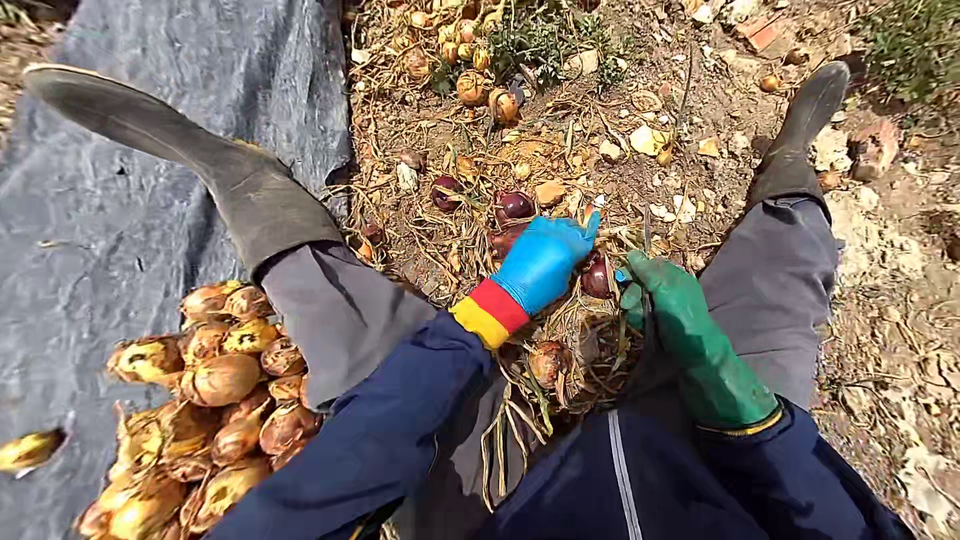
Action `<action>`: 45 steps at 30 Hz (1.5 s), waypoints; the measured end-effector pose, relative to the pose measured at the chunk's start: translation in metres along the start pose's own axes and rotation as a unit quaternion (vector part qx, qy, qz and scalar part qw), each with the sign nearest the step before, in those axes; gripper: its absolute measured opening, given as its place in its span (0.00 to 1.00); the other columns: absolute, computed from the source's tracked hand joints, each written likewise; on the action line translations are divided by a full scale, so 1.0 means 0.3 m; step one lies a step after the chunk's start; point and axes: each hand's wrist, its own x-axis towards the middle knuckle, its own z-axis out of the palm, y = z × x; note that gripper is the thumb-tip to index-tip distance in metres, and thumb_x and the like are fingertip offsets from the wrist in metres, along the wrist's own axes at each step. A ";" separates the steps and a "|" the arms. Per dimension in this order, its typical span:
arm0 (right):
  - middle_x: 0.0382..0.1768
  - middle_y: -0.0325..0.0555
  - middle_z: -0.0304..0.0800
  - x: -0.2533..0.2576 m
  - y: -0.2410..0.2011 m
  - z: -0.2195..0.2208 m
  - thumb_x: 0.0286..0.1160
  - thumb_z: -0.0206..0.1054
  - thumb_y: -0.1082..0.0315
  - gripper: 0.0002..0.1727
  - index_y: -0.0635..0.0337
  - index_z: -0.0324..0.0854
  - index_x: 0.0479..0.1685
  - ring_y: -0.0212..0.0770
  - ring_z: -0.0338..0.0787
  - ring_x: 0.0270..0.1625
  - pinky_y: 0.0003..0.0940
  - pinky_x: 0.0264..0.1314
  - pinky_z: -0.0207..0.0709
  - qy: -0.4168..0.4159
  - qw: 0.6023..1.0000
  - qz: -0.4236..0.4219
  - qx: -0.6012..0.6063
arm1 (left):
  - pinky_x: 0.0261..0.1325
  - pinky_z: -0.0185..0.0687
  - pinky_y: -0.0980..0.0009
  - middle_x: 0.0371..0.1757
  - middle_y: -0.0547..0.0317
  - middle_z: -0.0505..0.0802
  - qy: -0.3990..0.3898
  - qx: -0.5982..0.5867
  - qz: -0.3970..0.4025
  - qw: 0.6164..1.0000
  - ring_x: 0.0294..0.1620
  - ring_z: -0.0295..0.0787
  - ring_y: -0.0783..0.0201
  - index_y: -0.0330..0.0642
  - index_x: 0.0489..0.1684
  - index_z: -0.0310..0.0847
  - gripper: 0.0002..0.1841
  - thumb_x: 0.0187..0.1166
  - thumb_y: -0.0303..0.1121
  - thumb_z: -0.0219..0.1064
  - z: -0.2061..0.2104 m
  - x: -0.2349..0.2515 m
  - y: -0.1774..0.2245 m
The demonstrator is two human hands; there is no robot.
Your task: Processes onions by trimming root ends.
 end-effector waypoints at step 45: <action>0.24 0.48 0.88 -0.194 -0.033 0.288 0.79 0.52 0.25 0.39 0.53 0.87 0.53 0.41 0.85 0.17 0.36 0.20 0.83 -0.286 0.956 0.064 -0.021 | 0.75 0.80 0.51 0.74 0.45 0.84 0.374 -0.703 -0.216 0.565 0.71 0.84 0.52 0.41 0.82 0.71 0.25 0.88 0.38 0.52 -0.246 -0.541 -0.080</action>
